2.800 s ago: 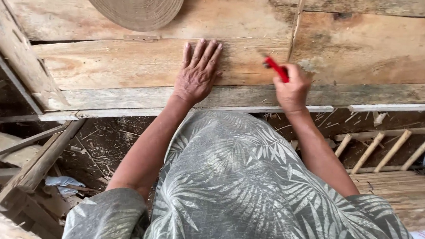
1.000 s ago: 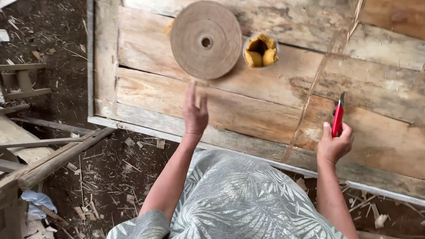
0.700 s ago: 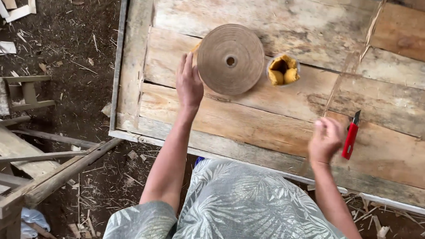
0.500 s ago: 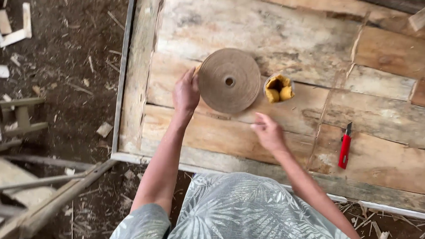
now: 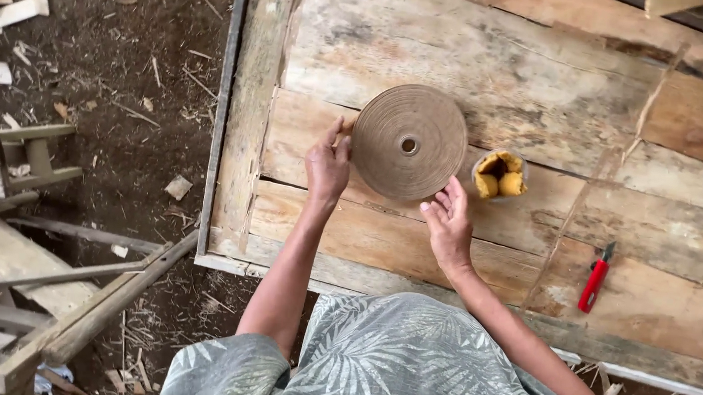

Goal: Trimming and shaping thin wood strips using a utility knife on a wooden workbench.

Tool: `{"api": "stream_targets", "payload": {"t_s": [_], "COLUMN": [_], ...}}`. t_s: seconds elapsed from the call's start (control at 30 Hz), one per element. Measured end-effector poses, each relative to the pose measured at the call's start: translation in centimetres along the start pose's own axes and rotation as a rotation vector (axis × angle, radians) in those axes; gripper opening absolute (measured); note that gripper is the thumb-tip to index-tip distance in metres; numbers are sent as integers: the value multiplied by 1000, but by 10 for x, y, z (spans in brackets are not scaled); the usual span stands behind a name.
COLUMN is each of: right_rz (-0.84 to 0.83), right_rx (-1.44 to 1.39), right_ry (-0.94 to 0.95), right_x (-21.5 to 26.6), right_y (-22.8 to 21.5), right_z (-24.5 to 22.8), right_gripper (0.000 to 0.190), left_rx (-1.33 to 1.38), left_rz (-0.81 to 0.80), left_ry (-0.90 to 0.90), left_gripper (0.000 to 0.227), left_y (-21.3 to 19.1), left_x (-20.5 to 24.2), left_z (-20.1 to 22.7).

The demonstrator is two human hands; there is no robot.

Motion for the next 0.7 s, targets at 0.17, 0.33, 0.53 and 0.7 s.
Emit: {"api": "stream_targets", "payload": {"t_s": [0.17,0.33,0.53,0.7], "right_rz": [-22,75,75,-159], "right_rx": [-28,-34,-98,631], "right_ry": [20,18,-249,-701], "right_x": [-17,-33,-69,-55], "right_y": [20,23,26,77], "right_z": [-3,-10,-61,-80], "right_gripper": [80,78,79,92], "left_rx": [-83,-24,377,453], "left_rz": [42,79,38,-3], "left_ry": [-24,-88,-220,-239], "left_gripper": [40,37,29,30], "left_y": [5,3,36,32], "left_x": [-12,-3,11,17], "left_z": [-10,3,-25,-25]}}
Point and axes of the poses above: each hand's wrist, its own x-axis away from the middle knuckle, its own y-axis out of the palm, z = x × y, the point moved 10 cm from there along -x, towards the middle knuckle, and after that the axes turned 8 degrees about -y, right-handed, at the moved point
